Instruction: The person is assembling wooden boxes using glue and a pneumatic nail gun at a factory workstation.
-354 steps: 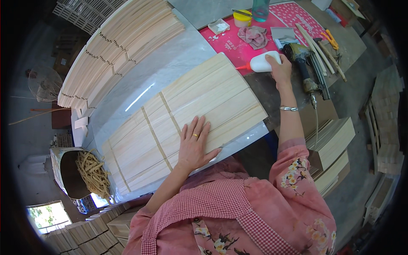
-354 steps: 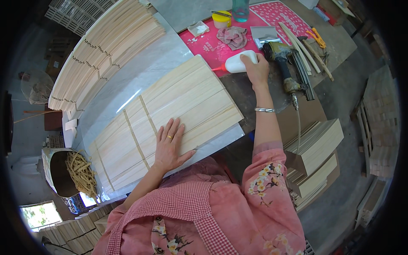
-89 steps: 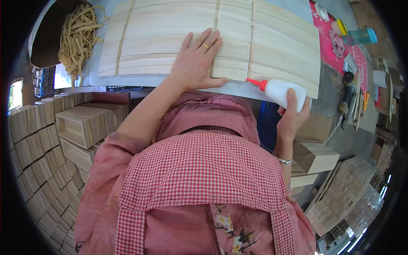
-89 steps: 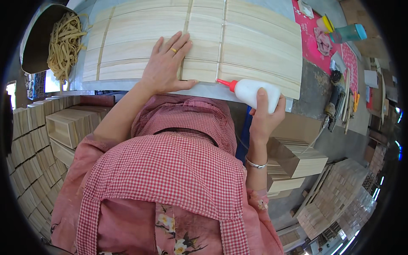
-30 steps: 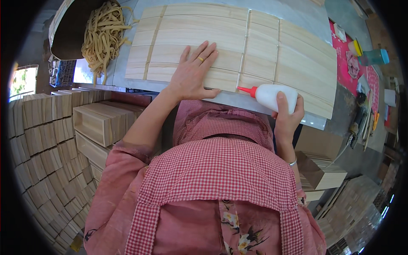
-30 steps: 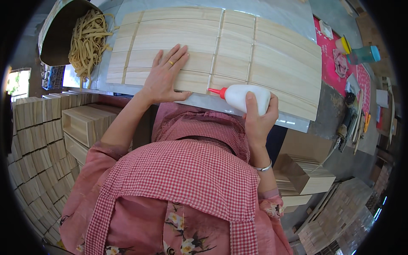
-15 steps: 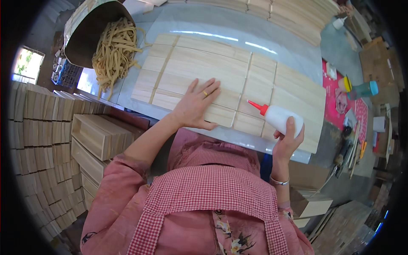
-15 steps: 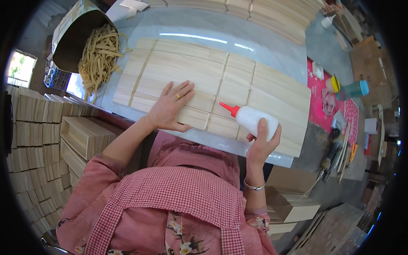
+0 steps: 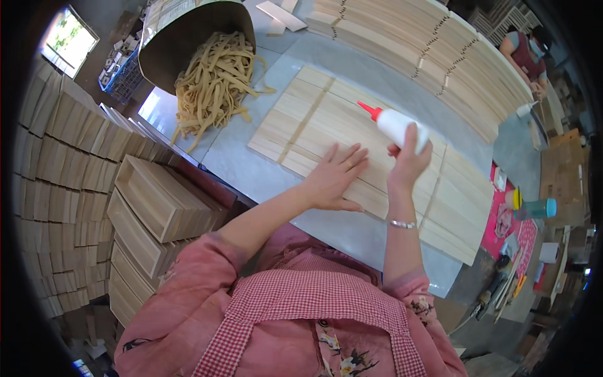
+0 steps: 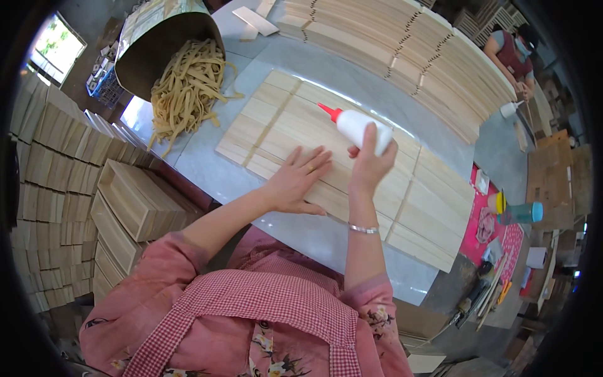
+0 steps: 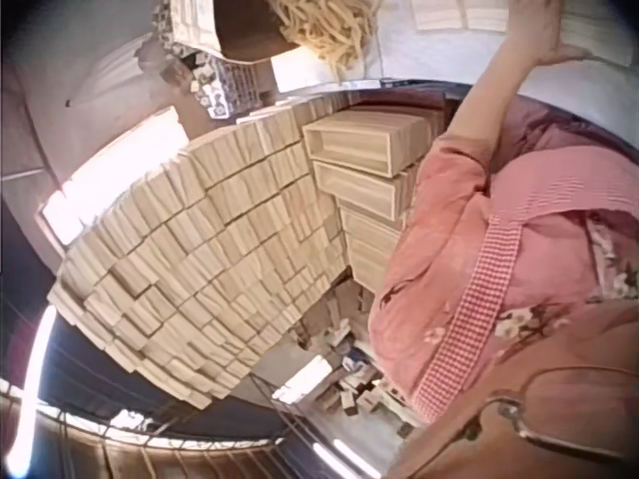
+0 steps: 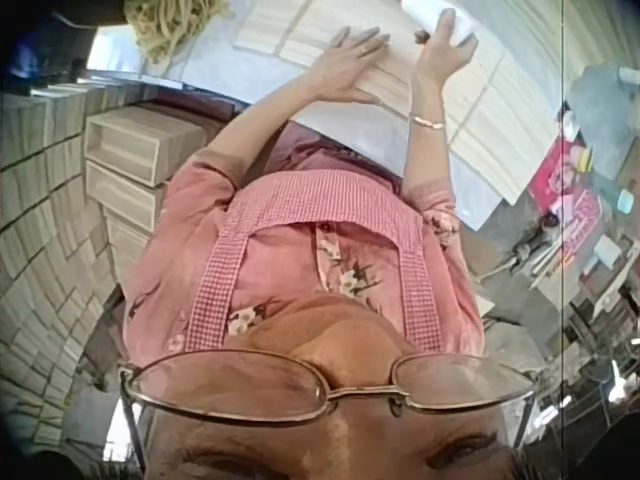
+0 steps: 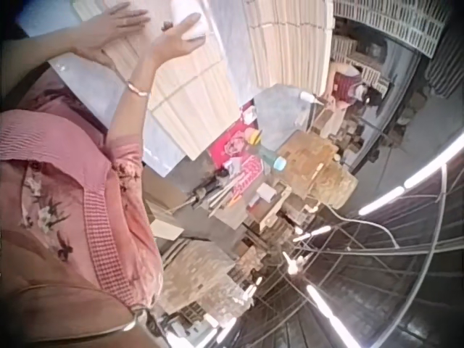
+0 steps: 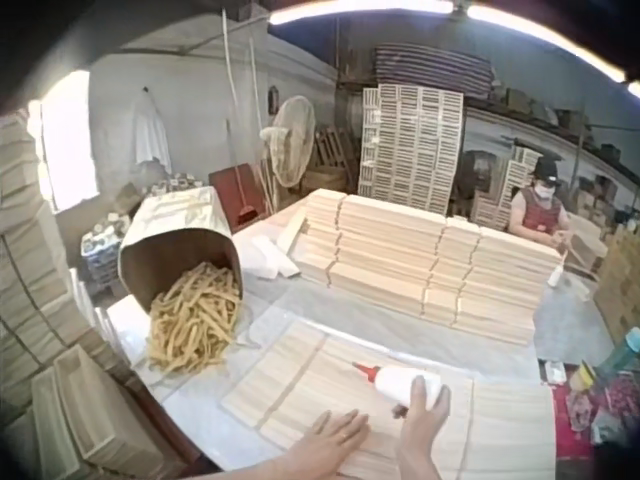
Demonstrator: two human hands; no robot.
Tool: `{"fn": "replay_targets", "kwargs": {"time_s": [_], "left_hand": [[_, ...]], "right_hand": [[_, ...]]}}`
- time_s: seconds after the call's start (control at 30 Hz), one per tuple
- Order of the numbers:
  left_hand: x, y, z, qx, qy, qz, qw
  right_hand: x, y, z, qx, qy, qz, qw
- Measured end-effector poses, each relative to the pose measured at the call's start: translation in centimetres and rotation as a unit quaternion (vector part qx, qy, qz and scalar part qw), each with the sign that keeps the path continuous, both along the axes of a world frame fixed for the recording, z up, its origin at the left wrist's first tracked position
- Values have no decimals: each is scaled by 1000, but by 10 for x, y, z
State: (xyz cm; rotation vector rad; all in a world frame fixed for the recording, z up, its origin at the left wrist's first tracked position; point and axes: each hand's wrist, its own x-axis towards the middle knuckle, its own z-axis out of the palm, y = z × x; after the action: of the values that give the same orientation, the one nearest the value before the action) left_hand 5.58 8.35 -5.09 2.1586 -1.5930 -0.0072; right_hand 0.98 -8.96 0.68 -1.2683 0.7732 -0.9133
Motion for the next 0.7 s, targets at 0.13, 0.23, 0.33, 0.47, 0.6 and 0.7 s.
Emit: {"fn": "replay_targets", "kwargs": {"time_s": [0.13,0.23,0.33,0.47,0.6,0.7], "left_hand": [[4,63,7,-19,19,88,996],[14,108,-5,-13,-9,204,979],[23,130,-19,-42,-20,299,953],[24,133,-22,-48,-31,332,941],[22,129,-20,-48,-40,340,938],[22,128,-21,-58,-43,362,929]], "right_hand": [[64,-5,-26,24,31,20,999],[99,-7,-39,29,40,26,998],[124,-9,-48,15,70,18,997],[141,-6,-58,-5,95,3,995],[142,0,-60,-20,114,-10,993],[133,6,-57,-17,126,-8,992]]}}
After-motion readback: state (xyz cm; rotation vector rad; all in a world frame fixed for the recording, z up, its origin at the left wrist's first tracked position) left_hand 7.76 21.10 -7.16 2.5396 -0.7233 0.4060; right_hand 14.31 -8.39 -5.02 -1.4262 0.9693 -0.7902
